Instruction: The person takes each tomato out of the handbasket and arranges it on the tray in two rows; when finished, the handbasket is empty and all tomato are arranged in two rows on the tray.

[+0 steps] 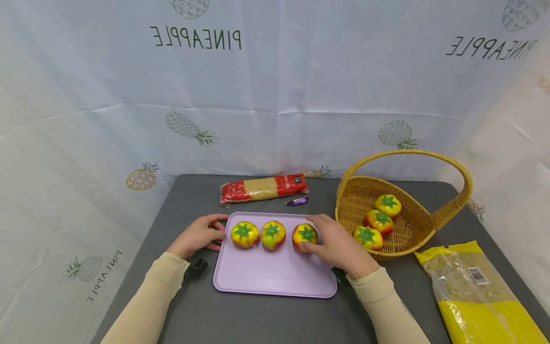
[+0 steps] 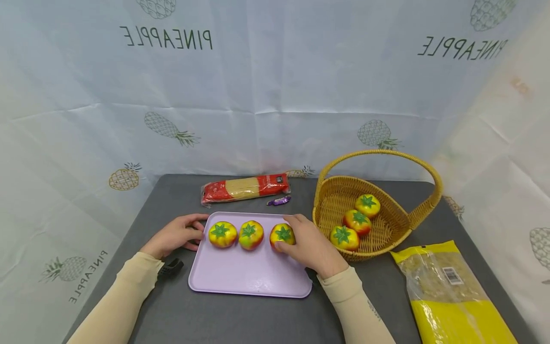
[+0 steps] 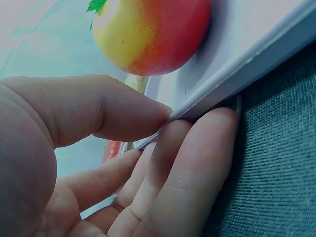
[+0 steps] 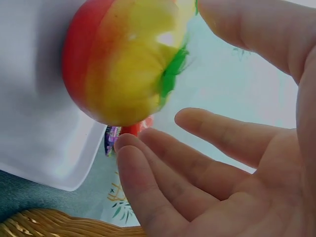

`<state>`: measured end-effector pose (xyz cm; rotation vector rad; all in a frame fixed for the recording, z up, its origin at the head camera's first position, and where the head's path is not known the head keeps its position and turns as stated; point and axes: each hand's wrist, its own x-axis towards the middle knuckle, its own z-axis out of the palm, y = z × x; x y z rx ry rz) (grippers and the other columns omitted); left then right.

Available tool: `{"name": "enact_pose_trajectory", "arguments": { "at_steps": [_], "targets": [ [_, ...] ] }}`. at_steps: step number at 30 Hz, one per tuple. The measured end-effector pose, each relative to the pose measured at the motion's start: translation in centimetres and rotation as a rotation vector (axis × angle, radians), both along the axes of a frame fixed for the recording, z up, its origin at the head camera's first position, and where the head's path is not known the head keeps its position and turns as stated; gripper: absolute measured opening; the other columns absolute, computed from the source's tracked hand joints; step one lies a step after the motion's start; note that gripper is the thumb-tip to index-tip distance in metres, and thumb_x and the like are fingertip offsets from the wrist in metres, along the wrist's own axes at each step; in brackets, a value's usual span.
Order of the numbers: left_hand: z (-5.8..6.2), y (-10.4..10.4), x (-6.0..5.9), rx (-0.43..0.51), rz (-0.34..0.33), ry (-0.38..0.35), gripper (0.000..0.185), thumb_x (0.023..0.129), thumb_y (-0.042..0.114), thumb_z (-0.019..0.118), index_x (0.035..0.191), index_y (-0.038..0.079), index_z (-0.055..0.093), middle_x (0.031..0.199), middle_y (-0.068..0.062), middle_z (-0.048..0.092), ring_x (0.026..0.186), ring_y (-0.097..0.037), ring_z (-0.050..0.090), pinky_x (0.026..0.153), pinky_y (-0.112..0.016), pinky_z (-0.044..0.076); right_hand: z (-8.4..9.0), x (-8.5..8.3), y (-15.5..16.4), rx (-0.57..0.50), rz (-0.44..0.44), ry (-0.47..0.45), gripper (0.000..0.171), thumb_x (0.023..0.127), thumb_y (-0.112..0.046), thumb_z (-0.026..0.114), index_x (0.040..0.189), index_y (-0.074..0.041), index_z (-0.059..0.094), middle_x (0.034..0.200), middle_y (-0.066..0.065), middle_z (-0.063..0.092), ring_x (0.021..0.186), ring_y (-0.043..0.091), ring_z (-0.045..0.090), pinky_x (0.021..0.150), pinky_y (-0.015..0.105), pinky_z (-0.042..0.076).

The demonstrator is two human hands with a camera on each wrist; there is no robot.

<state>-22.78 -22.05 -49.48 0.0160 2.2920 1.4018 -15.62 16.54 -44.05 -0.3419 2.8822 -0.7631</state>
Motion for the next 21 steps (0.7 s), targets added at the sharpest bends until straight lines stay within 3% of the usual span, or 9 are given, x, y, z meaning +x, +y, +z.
{"name": "enact_pose_trajectory", "arguments": {
  "at_steps": [11, 15, 21],
  "targets": [
    [0.2, 0.1, 0.3, -0.014, -0.025, 0.006, 0.067, 0.097, 0.012, 0.074, 0.159, 0.008, 0.050, 0.114, -0.016, 0.061, 0.088, -0.024, 0.070, 0.075, -0.038, 0.069, 1.6, 1.4, 1.9, -0.070, 0.022, 0.130, 0.066, 0.092, -0.036, 0.086, 0.150, -0.014, 0.063, 0.144, 0.009, 0.068, 0.123, 0.032, 0.069, 0.103, 0.052, 0.063],
    [0.2, 0.1, 0.4, -0.013, -0.034, 0.002, 0.068, 0.097, 0.013, 0.075, 0.159, 0.008, 0.049, 0.116, -0.016, 0.060, 0.089, -0.024, 0.069, 0.077, -0.039, 0.069, 2.7, 2.3, 5.0, -0.042, -0.014, 0.165, 0.067, 0.092, -0.033, 0.086, 0.151, -0.012, 0.062, 0.147, 0.011, 0.067, 0.127, 0.034, 0.068, 0.104, 0.055, 0.062],
    [0.4, -0.2, 0.4, -0.020, -0.047, 0.011, 0.069, 0.098, 0.016, 0.074, 0.161, 0.008, 0.047, 0.117, -0.016, 0.061, 0.091, -0.024, 0.069, 0.078, -0.038, 0.069, 3.4, 2.9, 10.9, -0.020, -0.099, 0.203, 0.065, 0.093, -0.029, 0.086, 0.150, -0.011, 0.062, 0.143, 0.016, 0.069, 0.117, 0.036, 0.072, 0.096, 0.058, 0.063]
  ]
}}
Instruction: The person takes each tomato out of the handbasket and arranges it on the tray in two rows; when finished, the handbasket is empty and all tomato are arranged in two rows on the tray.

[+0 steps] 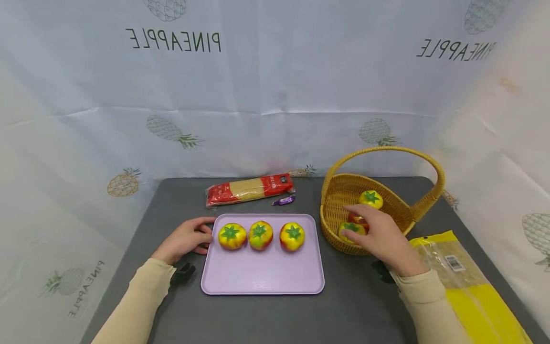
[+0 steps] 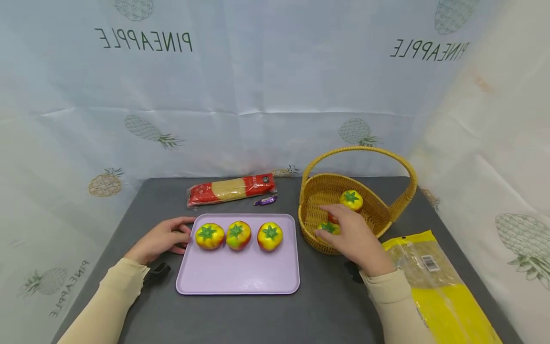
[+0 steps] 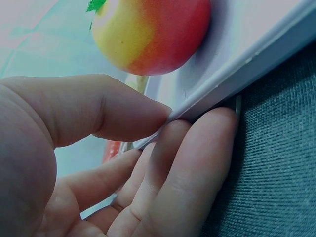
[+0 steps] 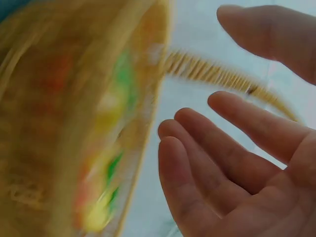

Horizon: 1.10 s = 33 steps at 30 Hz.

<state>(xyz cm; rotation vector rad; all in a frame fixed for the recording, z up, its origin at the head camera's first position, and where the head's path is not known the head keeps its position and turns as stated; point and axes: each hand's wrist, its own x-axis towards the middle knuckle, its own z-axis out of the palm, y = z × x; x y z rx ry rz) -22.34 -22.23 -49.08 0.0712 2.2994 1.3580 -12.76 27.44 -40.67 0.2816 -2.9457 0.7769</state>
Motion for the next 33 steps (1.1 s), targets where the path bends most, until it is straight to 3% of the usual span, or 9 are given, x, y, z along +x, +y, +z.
{"name": "enact_pose_trajectory", "arguments": {
  "at_steps": [4, 9, 24, 33],
  "targets": [
    [0.1, -0.2, 0.0, -0.007, -0.009, 0.010, 0.071, 0.098, 0.015, 0.074, 0.162, 0.006, 0.045, 0.116, -0.016, 0.061, 0.091, -0.023, 0.068, 0.077, -0.038, 0.069, -0.8, -0.1, 3.3, 0.002, -0.068, -0.038, 0.066, 0.094, -0.030, 0.085, 0.152, -0.010, 0.061, 0.147, 0.020, 0.066, 0.120, 0.041, 0.069, 0.096, 0.061, 0.061],
    [-0.2, -0.5, 0.2, -0.005, 0.008, -0.001, 0.070, 0.099, 0.015, 0.075, 0.162, 0.006, 0.045, 0.117, -0.016, 0.061, 0.092, -0.024, 0.069, 0.078, -0.038, 0.069, -1.7, -0.9, 5.1, -0.015, -0.099, -0.086, 0.067, 0.097, -0.033, 0.082, 0.155, -0.009, 0.058, 0.152, 0.023, 0.060, 0.128, 0.048, 0.064, 0.102, 0.065, 0.057],
    [0.0, 0.1, 0.0, -0.011, 0.001, 0.004, 0.071, 0.098, 0.016, 0.075, 0.161, 0.006, 0.045, 0.118, -0.015, 0.061, 0.092, -0.022, 0.070, 0.078, -0.040, 0.069, -2.7, -1.9, 6.6, -0.033, -0.119, -0.151, 0.067, 0.099, -0.033, 0.080, 0.155, -0.006, 0.057, 0.149, 0.025, 0.062, 0.130, 0.047, 0.063, 0.102, 0.065, 0.057],
    [0.2, 0.3, 0.1, -0.002, 0.010, -0.011, 0.069, 0.097, 0.015, 0.075, 0.160, 0.007, 0.047, 0.117, -0.016, 0.060, 0.092, -0.024, 0.069, 0.078, -0.039, 0.069, -3.2, -3.0, 6.1, 0.040, -0.104, -0.152, 0.067, 0.094, -0.028, 0.083, 0.151, -0.001, 0.060, 0.144, 0.030, 0.063, 0.125, 0.048, 0.065, 0.101, 0.066, 0.056]
  ]
}}
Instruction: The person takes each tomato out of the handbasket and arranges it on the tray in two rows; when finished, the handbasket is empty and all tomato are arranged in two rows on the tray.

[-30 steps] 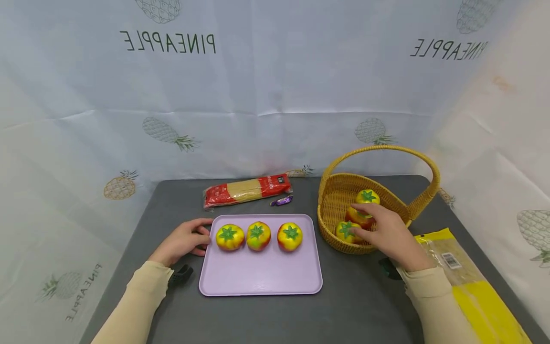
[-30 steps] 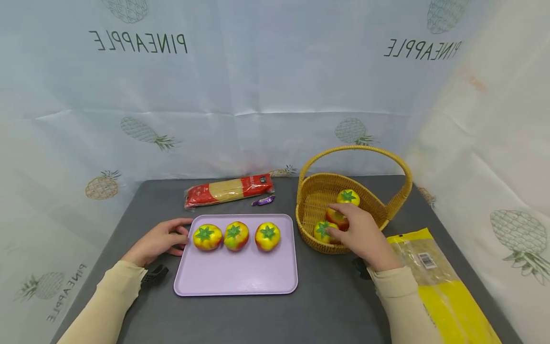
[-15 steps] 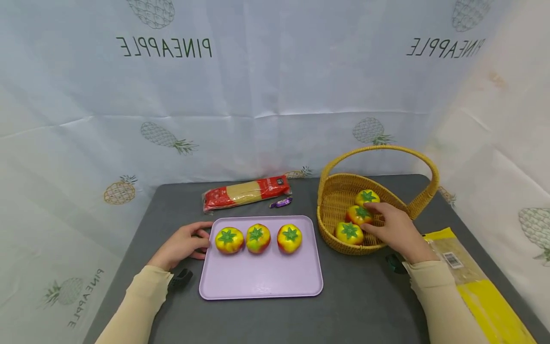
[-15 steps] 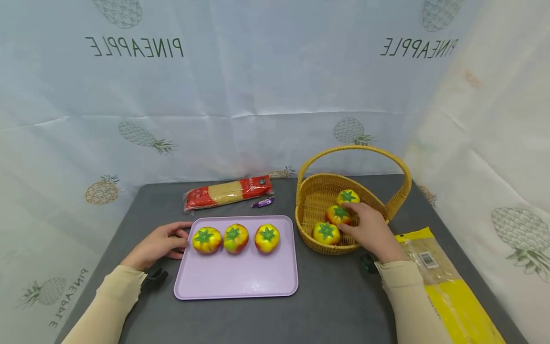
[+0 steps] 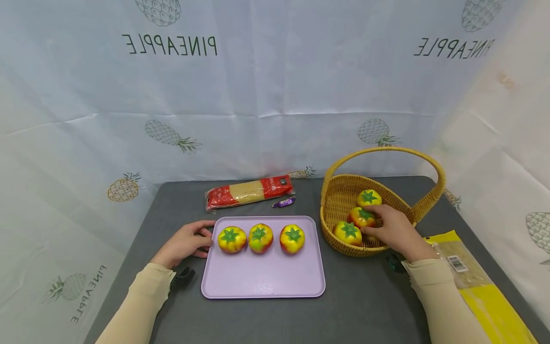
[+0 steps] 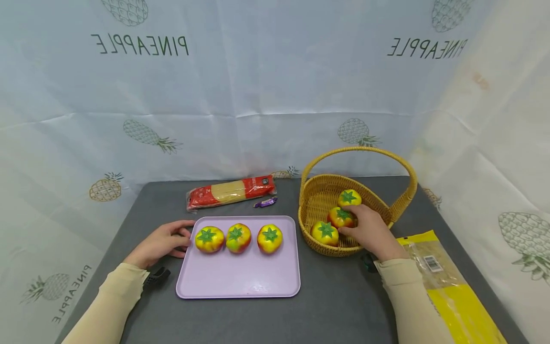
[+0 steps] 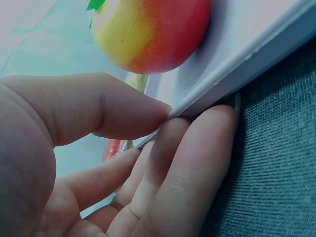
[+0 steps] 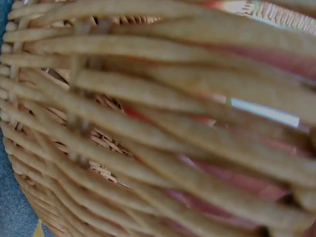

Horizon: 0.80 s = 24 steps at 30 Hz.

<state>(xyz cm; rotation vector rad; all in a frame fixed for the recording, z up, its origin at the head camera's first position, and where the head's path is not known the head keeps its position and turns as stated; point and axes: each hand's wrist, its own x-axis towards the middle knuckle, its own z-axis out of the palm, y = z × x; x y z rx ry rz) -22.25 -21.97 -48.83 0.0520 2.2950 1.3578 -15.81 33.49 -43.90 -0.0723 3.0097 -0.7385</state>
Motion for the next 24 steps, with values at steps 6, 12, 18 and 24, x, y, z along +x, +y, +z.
{"name": "enact_pose_trajectory", "arguments": {
  "at_steps": [6, 12, 18, 24],
  "targets": [
    [0.0, 0.0, 0.0, -0.009, 0.003, -0.004, 0.070, 0.097, 0.015, 0.075, 0.160, 0.007, 0.047, 0.117, -0.015, 0.060, 0.092, -0.024, 0.069, 0.079, -0.039, 0.069, 0.0, -0.1, -0.3, 0.028, 0.009, 0.013, 0.066, 0.094, -0.027, 0.084, 0.150, 0.000, 0.061, 0.145, 0.031, 0.062, 0.125, 0.049, 0.064, 0.102, 0.067, 0.056],
    [-0.1, -0.1, -0.2, -0.010, 0.003, 0.006, 0.071, 0.097, 0.015, 0.075, 0.161, 0.007, 0.046, 0.117, -0.015, 0.061, 0.091, -0.022, 0.069, 0.078, -0.040, 0.069, 0.9, 0.3, -0.1, 0.040, -0.001, 0.007, 0.070, 0.094, -0.034, 0.084, 0.151, -0.002, 0.060, 0.147, 0.032, 0.060, 0.125, 0.050, 0.064, 0.098, 0.068, 0.056],
    [-0.2, -0.1, -0.2, -0.009, 0.013, 0.000, 0.070, 0.097, 0.015, 0.076, 0.161, 0.008, 0.047, 0.117, -0.016, 0.061, 0.090, -0.024, 0.069, 0.078, -0.039, 0.069, 2.5, 1.0, -0.4, 0.037, 0.015, 0.035, 0.070, 0.096, -0.035, 0.083, 0.153, -0.003, 0.057, 0.147, 0.030, 0.059, 0.123, 0.048, 0.064, 0.096, 0.067, 0.057],
    [0.0, 0.0, -0.2, 0.005, 0.014, -0.004, 0.068, 0.097, 0.013, 0.075, 0.159, 0.009, 0.049, 0.117, -0.016, 0.061, 0.090, -0.024, 0.070, 0.078, -0.039, 0.069, 4.1, 1.7, -2.0, 0.049, 0.032, 0.074, 0.070, 0.096, -0.032, 0.083, 0.155, -0.007, 0.056, 0.148, 0.025, 0.059, 0.124, 0.045, 0.064, 0.099, 0.066, 0.057]
  ]
}}
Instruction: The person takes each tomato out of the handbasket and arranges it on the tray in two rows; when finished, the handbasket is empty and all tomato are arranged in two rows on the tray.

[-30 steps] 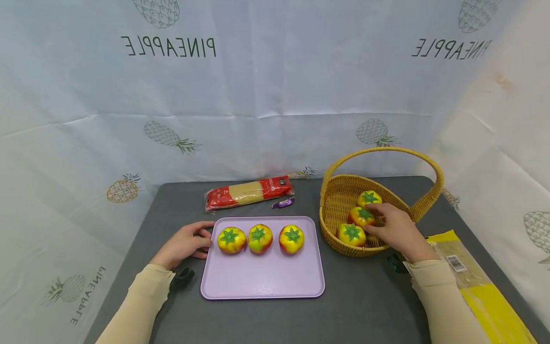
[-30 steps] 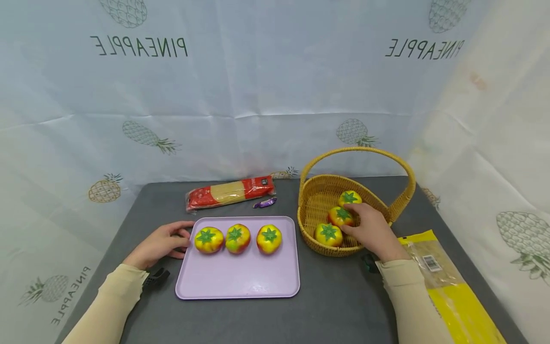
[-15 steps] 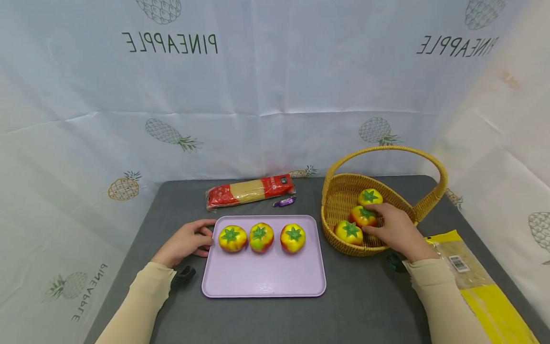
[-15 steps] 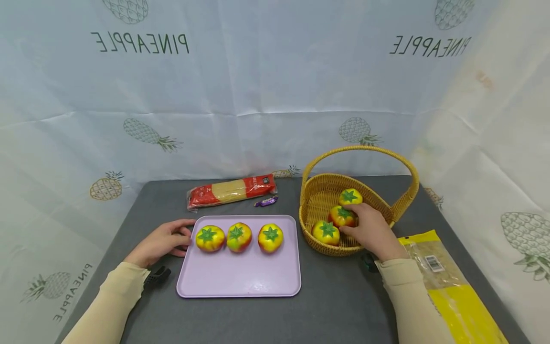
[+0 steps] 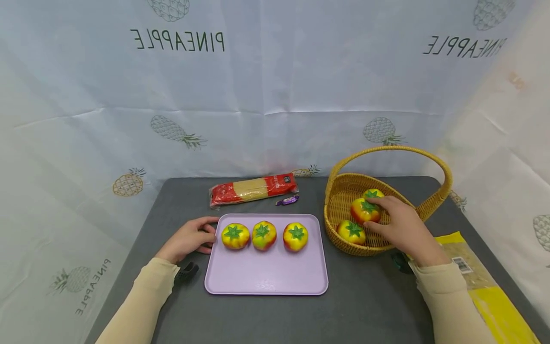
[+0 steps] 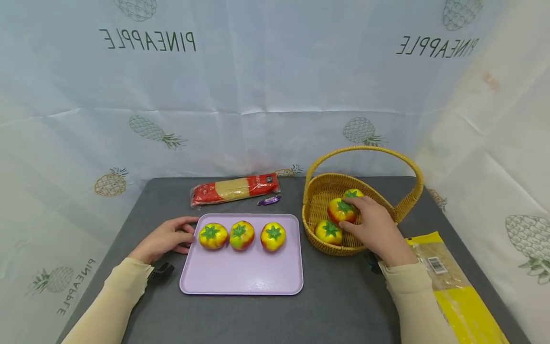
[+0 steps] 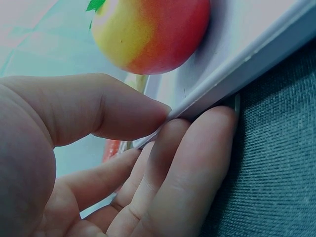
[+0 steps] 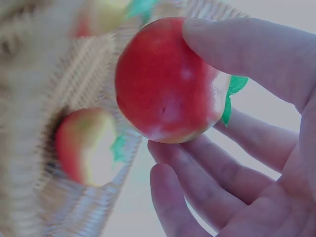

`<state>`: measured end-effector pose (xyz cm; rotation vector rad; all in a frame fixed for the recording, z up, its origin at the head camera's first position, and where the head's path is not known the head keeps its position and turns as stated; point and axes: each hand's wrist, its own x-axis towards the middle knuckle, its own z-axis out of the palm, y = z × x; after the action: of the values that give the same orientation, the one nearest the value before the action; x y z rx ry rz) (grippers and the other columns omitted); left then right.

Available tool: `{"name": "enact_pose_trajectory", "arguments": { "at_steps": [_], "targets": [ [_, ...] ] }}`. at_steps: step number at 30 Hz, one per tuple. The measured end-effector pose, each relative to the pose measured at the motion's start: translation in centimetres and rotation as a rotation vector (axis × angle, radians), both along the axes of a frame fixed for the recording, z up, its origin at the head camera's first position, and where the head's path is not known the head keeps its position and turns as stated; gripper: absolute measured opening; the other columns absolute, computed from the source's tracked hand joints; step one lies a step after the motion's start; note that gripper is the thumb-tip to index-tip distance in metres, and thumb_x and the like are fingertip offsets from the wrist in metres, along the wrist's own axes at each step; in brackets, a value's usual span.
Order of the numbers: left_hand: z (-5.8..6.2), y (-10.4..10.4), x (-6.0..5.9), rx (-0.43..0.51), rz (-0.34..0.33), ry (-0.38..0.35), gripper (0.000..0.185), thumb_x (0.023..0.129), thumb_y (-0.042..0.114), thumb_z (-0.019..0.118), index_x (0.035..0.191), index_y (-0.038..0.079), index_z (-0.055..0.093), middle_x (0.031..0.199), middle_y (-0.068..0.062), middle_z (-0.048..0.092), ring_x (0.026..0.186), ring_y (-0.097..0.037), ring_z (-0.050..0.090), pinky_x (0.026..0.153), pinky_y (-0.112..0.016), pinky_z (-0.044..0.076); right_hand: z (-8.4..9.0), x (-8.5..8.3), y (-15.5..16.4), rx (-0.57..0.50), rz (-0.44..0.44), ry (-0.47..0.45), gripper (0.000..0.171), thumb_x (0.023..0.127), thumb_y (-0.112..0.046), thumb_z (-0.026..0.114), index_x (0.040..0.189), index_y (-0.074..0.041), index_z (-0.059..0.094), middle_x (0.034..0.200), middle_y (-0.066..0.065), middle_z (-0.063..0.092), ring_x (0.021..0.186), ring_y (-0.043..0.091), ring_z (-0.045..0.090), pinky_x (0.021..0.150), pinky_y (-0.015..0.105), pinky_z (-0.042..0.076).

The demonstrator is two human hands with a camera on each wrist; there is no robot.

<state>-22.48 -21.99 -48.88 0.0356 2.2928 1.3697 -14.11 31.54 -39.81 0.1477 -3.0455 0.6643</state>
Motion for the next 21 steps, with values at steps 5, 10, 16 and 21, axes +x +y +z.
{"name": "enact_pose_trajectory", "arguments": {
  "at_steps": [5, 10, 16, 21],
  "targets": [
    [-0.2, -0.3, -0.1, 0.010, 0.003, 0.002, 0.069, 0.096, 0.015, 0.077, 0.159, 0.010, 0.050, 0.116, -0.016, 0.062, 0.090, -0.024, 0.070, 0.077, -0.039, 0.069, 1.5, 0.6, -2.5, 0.003, 0.024, 0.045, 0.071, 0.092, -0.030, 0.088, 0.152, -0.008, 0.059, 0.145, 0.023, 0.062, 0.119, 0.042, 0.066, 0.098, 0.066, 0.058],
    [-0.3, -0.3, -0.4, 0.023, 0.005, -0.005, 0.068, 0.096, 0.013, 0.076, 0.159, 0.010, 0.051, 0.116, -0.016, 0.062, 0.090, -0.024, 0.070, 0.077, -0.039, 0.069, 2.2, 1.3, -4.9, -0.017, 0.084, 0.101, 0.069, 0.089, -0.027, 0.090, 0.150, -0.011, 0.062, 0.142, 0.019, 0.066, 0.120, 0.040, 0.068, 0.099, 0.064, 0.059],
    [0.0, -0.2, -0.3, 0.023, 0.003, -0.006, 0.067, 0.095, 0.012, 0.075, 0.158, 0.008, 0.052, 0.114, -0.016, 0.063, 0.089, -0.023, 0.070, 0.075, -0.039, 0.069, 2.4, 1.6, -8.8, -0.041, 0.163, 0.132, 0.064, 0.088, -0.026, 0.091, 0.146, -0.014, 0.066, 0.137, 0.010, 0.068, 0.117, 0.033, 0.069, 0.098, 0.058, 0.062],
    [0.2, -0.1, -0.1, 0.034, -0.002, -0.003, 0.068, 0.094, 0.012, 0.075, 0.158, 0.006, 0.051, 0.113, -0.016, 0.064, 0.087, -0.022, 0.070, 0.075, -0.039, 0.069, 1.9, 1.6, -12.4, -0.062, 0.232, 0.122, 0.063, 0.086, -0.024, 0.093, 0.142, -0.015, 0.068, 0.134, 0.004, 0.068, 0.113, 0.025, 0.069, 0.095, 0.048, 0.064]
  ]
}}
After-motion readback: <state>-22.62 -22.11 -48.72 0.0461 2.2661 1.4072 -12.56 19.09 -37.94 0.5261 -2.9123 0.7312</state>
